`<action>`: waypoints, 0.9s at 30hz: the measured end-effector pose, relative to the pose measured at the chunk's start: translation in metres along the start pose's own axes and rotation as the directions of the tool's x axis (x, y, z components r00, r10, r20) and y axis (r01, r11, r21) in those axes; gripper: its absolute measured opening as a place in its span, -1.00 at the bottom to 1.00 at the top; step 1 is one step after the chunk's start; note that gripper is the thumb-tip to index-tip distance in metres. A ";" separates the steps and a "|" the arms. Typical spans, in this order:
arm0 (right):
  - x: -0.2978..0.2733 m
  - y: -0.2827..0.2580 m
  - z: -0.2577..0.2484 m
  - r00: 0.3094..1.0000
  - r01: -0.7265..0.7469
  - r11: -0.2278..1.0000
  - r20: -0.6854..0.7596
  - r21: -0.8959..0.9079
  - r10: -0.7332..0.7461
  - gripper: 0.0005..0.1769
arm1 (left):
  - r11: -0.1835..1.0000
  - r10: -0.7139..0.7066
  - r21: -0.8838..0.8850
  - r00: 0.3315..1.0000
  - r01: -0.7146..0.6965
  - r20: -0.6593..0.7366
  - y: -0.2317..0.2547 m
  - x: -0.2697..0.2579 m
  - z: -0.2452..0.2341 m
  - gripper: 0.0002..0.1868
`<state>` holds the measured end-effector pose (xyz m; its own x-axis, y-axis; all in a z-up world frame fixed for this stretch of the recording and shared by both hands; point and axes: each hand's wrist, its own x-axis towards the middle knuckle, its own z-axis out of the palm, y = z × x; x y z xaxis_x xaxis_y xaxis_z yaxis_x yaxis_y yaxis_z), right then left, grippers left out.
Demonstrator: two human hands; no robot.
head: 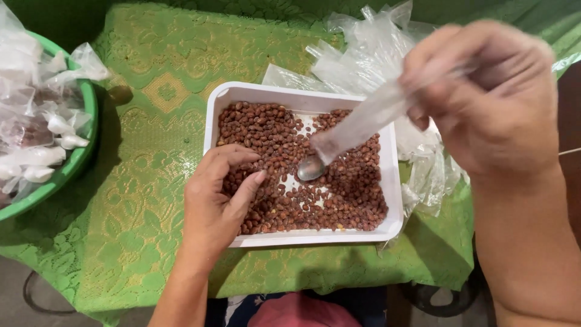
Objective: Manually packaging small food items into plastic bags using a spoon for portioning.
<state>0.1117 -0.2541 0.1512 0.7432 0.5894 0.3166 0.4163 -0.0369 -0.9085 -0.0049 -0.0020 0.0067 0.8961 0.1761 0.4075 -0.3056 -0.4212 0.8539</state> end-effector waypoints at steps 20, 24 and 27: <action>-0.003 0.019 0.013 0.816 0.061 0.641 -0.332 -0.765 -0.474 -0.27 | 0.998 -0.054 0.028 0.998 0.053 0.018 0.000 -0.001 0.001 -0.82; 0.026 0.043 0.041 0.962 0.271 0.876 0.104 -0.399 -0.251 -0.81 | 1.000 -0.017 0.025 1.000 0.017 0.001 0.000 -0.001 0.001 -0.83; 0.018 0.019 0.038 0.964 0.242 0.928 -0.041 -0.284 -0.264 -0.90 | 0.999 -0.020 0.029 1.000 0.020 -0.003 -0.001 -0.002 0.001 -0.84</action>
<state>0.1131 -0.2139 0.1292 0.6277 0.5446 0.5563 0.7149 -0.1204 -0.6888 -0.0063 -0.0028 0.0042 0.9011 0.1865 0.3916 -0.2785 -0.4433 0.8520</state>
